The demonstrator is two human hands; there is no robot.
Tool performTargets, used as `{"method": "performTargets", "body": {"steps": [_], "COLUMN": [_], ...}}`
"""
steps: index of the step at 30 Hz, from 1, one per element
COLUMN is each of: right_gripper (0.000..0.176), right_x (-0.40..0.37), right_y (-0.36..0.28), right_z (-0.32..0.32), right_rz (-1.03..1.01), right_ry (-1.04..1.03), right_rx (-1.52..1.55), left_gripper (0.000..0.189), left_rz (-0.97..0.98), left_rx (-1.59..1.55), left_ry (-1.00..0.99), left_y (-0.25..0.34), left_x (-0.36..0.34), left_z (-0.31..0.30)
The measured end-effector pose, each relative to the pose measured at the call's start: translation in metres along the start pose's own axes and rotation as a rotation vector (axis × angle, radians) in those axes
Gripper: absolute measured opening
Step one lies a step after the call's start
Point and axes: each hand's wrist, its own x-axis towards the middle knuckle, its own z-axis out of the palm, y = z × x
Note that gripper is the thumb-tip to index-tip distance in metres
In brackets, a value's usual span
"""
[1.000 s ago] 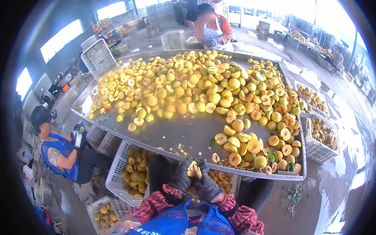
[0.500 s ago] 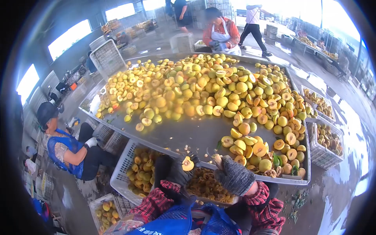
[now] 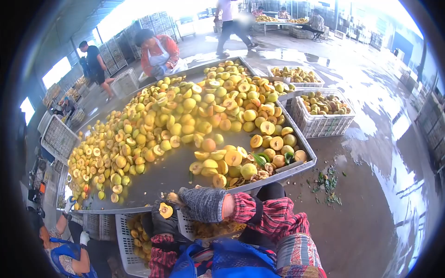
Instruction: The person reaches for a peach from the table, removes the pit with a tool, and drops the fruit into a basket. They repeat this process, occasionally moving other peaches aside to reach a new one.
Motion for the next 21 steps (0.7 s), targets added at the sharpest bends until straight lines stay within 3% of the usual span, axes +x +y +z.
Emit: {"method": "performTargets", "body": {"steps": [1,2,3,5,7,9,11,12,15,21], "right_gripper": [0.03,0.029,0.028,0.027,0.026,0.019,0.021,0.02,0.02,0.019], "right_x": [-0.003,-0.006,-0.009,-0.014,-0.017,-0.017,-0.022,-0.024,-0.024,-0.015], "right_y": [0.004,0.009,0.012,0.005,-0.018,-0.055,-0.082,-0.094,-0.122,-0.14], "right_z": [-0.001,-0.003,-0.007,-0.026,-0.057,-0.087,-0.092,-0.091,-0.085,-0.064], "right_rz": [0.002,-0.004,-0.011,0.019,0.047,0.191,0.2,0.131,-0.023,-0.166], "right_ry": [-0.002,0.007,0.014,0.004,-0.017,-0.147,-0.056,-0.051,-0.059,-0.089], "right_rx": [0.002,-0.009,-0.02,-0.097,-0.168,-0.297,-0.167,-0.206,-0.284,-0.33], "left_gripper": [0.015,0.013,0.013,0.03,0.031,0.032,0.029,0.029,0.029,0.031], "left_rz": [-0.026,-0.351,-0.353,-0.529,-0.538,-0.498,-0.056,-0.035,-0.238,-0.294], "left_rx": [-0.132,-0.899,-0.901,-1.203,-1.133,-1.287,-0.116,-0.038,-0.514,-0.678], "left_ry": [0.07,0.135,0.141,0.074,0.14,0.178,0.103,0.094,0.08,0.069], "left_y": [-0.004,-0.003,-0.004,-0.01,-0.003,-0.011,-0.003,0.003,0.024,0.031], "left_x": [0.0,0.001,0.004,0.008,0.011,0.009,0.002,-0.008,-0.02,-0.032], "left_z": [0.0,0.0,-0.001,-0.006,0.001,0.0,0.002,-0.001,0.0,-0.011]}}
